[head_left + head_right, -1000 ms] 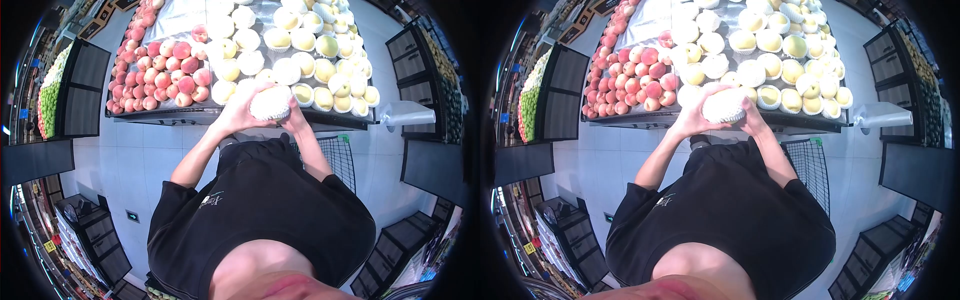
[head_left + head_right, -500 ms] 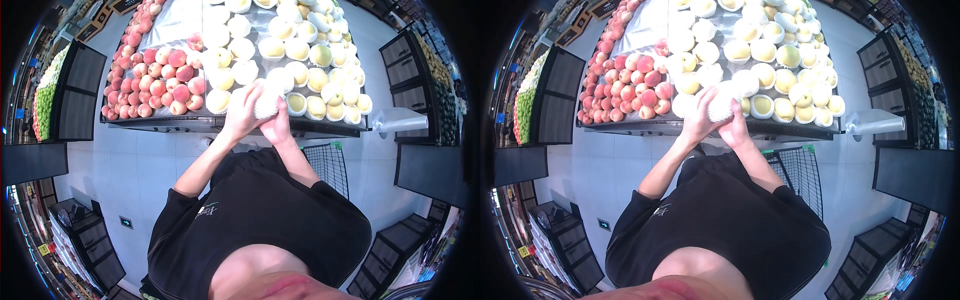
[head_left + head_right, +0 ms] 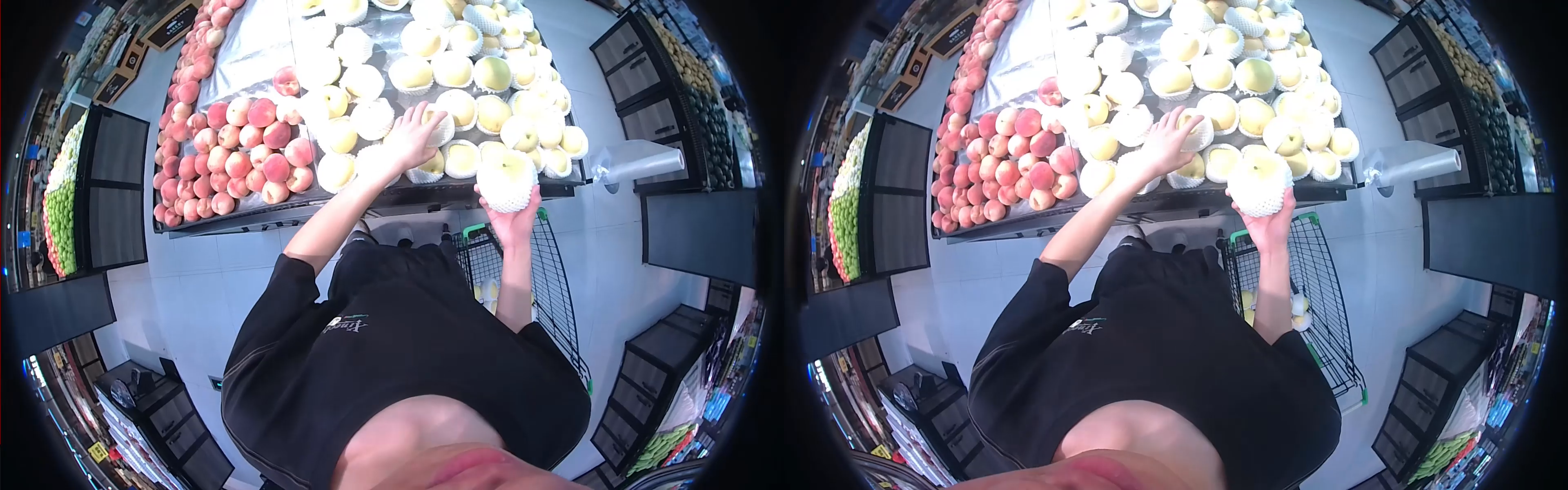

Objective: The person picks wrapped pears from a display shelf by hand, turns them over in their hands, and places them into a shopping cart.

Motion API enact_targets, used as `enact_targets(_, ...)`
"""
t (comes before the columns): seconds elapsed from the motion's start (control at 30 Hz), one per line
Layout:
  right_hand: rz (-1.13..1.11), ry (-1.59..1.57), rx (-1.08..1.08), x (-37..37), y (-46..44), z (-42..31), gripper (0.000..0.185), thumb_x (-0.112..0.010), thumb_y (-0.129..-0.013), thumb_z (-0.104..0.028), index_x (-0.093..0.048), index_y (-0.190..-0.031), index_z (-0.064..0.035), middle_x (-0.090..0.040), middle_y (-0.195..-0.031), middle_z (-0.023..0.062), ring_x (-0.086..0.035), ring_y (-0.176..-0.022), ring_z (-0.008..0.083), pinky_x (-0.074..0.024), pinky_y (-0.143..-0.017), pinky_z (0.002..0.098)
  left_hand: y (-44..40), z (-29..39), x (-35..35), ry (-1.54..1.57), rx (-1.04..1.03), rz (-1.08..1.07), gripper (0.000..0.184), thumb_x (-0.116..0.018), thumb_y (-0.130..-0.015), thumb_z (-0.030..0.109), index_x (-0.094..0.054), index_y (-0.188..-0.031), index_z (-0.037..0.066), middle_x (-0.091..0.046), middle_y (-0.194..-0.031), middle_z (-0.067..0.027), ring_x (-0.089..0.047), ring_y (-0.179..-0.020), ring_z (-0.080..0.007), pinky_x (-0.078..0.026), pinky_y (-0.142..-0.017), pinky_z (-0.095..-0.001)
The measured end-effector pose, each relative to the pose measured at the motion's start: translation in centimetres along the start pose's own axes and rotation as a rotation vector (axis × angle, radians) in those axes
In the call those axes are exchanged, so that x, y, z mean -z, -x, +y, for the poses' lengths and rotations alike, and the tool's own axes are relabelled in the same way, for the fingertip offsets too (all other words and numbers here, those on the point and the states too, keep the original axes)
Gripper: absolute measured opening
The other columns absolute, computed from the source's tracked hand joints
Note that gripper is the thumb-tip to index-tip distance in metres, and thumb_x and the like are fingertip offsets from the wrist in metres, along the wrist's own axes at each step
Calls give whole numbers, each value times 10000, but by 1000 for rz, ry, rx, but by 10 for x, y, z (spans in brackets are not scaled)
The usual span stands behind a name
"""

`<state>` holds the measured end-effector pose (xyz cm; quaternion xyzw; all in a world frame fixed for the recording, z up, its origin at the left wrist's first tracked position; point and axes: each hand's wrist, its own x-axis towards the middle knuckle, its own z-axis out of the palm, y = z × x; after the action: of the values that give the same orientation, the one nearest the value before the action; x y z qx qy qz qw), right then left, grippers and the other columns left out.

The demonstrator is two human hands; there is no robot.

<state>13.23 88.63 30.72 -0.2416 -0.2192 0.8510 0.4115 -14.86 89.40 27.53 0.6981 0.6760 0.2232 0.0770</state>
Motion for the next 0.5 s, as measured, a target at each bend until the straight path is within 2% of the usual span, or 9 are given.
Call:
enact_targets(0.13,0,-121,122,-1,38,2,848,-484,-882,-715,-425,-1443,-81,-587,-1292,183,-634,-1014,425,-554,-741,428,-20,9,-14,-20,72,-79,839,-781,-709,196,-379,-1444,207,-354,-1454,-235,-384,-1341,-444,-438,-1056,-525)
enact_targets(0.17,66,-141,155,-7,49,6,849,-493,-867,-724,-436,-1431,-93,-583,-1272,186,-625,-1001,421,-544,-721,409,-21,10,-13,6,89,-92,840,-782,-704,190,-379,-1441,206,-352,-1454,-234,-389,-1334,-444,-443,-1052,-526)
enact_targets(0.27,155,-299,187,-14,71,29,838,-514,-862,-712,-442,-1425,-96,-574,-1279,178,-614,-1024,412,-543,-718,410,-25,0,-11,82,86,-141,841,-782,-688,181,-381,-1427,173,-357,-1417,-256,-406,-1310,-444,-454,-1042,-532)
enact_targets(0.3,148,-366,190,-16,75,37,763,-537,-869,-670,-462,-1406,-133,-529,-1302,157,-550,-1033,431,-551,-746,421,-27,-3,-10,109,91,-159,843,-784,-683,186,-383,-1425,163,-364,-1402,-262,-406,-1310,-445,-452,-1045,-532)
enact_targets(0.33,139,-371,205,-18,79,47,756,-533,-873,-664,-462,-1406,-134,-531,-1299,159,-549,-1028,429,-551,-747,420,-30,-6,-10,139,98,-178,846,-786,-678,191,-384,-1422,153,-371,-1387,-269,-407,-1309,-445,-449,-1047,-532)
enact_targets(0.37,131,-375,219,-20,83,57,748,-529,-877,-659,-461,-1406,-135,-532,-1296,161,-548,-1023,428,-552,-749,419,-30,-11,-17,148,80,-88,848,-799,-665,209,-397,-1405,110,-404,-1342,-275,-417,-1300,-440,-442,-1060,-507)
enact_targets(0.47,100,-379,233,-33,93,79,748,-519,-881,-656,-454,-1407,-128,-536,-1282,170,-542,-1009,421,-553,-746,412,-30,-24,-10,512,61,156,812,-795,-662,178,-424,-1379,99,-435,-1319,-246,-453,-1242,-431,-419,-1062,-490)
enact_targets(0.5,108,-375,235,-38,95,84,755,-518,-879,-660,-452,-1407,-125,-536,-1281,171,-541,-1010,422,-554,-742,410,-28,-22,9,638,148,120,749,-785,-710,204,-438,-1359,61,-459,-1340,-221,-486,-1241,-390,-424,-1056,-440)
